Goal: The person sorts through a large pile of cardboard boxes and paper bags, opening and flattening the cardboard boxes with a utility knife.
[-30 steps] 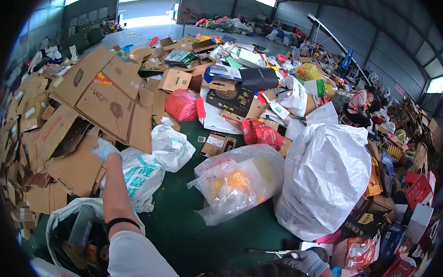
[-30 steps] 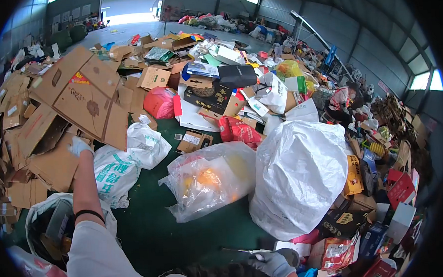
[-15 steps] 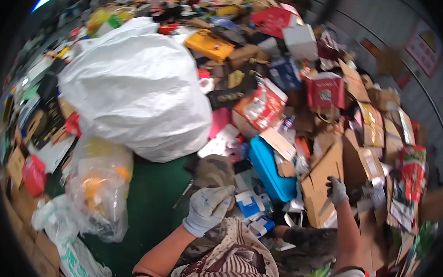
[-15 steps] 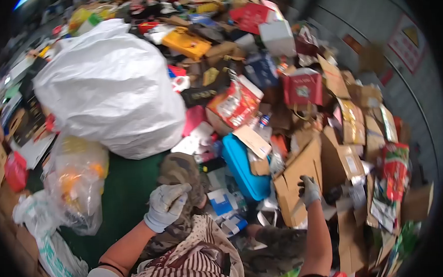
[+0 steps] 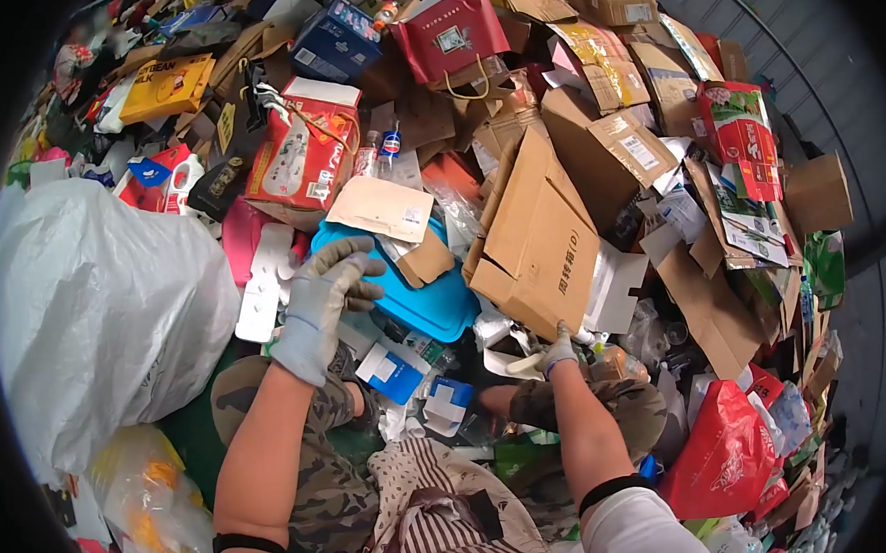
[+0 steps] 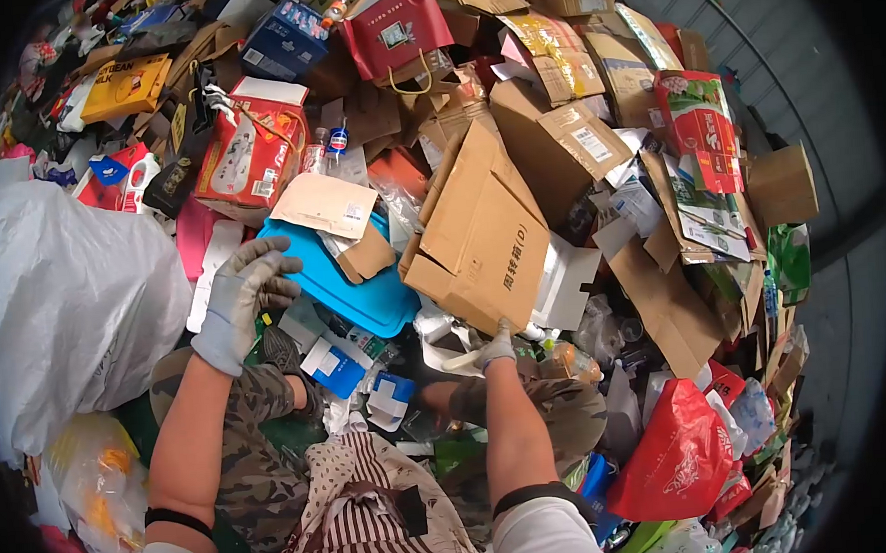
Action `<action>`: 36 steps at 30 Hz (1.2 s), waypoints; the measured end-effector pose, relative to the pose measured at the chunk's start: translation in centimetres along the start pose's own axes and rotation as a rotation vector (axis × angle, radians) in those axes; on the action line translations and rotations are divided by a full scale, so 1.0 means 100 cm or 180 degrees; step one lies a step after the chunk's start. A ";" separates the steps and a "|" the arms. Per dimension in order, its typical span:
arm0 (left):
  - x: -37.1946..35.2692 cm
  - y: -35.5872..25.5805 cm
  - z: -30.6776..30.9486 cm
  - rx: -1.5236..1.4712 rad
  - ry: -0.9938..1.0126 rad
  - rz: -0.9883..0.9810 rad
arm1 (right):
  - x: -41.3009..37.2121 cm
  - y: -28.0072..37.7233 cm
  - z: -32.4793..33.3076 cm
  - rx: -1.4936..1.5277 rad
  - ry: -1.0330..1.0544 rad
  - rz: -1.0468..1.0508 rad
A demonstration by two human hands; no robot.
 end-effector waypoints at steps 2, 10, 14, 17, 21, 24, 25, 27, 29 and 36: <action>-0.002 0.010 -0.012 0.0175 0.0278 0.0414 | 0.029 -0.013 -0.022 0.0578 0.0599 0.0142; 0.004 0.024 -0.028 0.0881 0.0494 0.0262 | -0.029 0.038 -0.087 0.0907 0.0741 0.0384; 0.004 0.030 -0.030 0.0787 0.0484 0.0298 | -0.002 0.119 -0.118 0.0919 0.0837 0.0610; 0.012 0.045 -0.030 0.0692 0.0558 0.0283 | -0.031 0.155 -0.120 0.0860 0.0927 0.0853; 0.006 0.062 -0.029 -0.0145 0.0380 0.0605 | -0.097 0.156 -0.101 0.0802 0.1442 0.1752; 0.002 0.073 -0.026 -0.0240 0.0216 0.0723 | -0.132 0.134 -0.048 0.0492 0.1889 0.2215; -0.004 0.068 -0.029 0.0084 0.0227 0.0743 | -0.167 0.118 -0.032 0.0565 0.1880 0.2301; 0.008 0.091 -0.025 0.0275 0.0450 0.0295 | -0.245 0.089 -0.004 0.0394 0.1676 0.3231; 0.003 0.088 -0.022 0.0423 0.0656 0.0104 | -0.277 0.067 0.015 -0.0720 0.2139 0.3605; -0.022 0.034 0.015 -0.1175 0.0228 0.0314 | -0.354 -0.049 0.074 -0.3045 0.3061 0.7028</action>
Point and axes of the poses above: each hand's wrist, its own x-axis towards the middle knuckle, its own z-axis out of the back of the hand, y = z × x, the point moved 6 cm from there along x, towards the middle knuckle, and after that the axes turned 4 degrees about x, right-handed, at the moved point
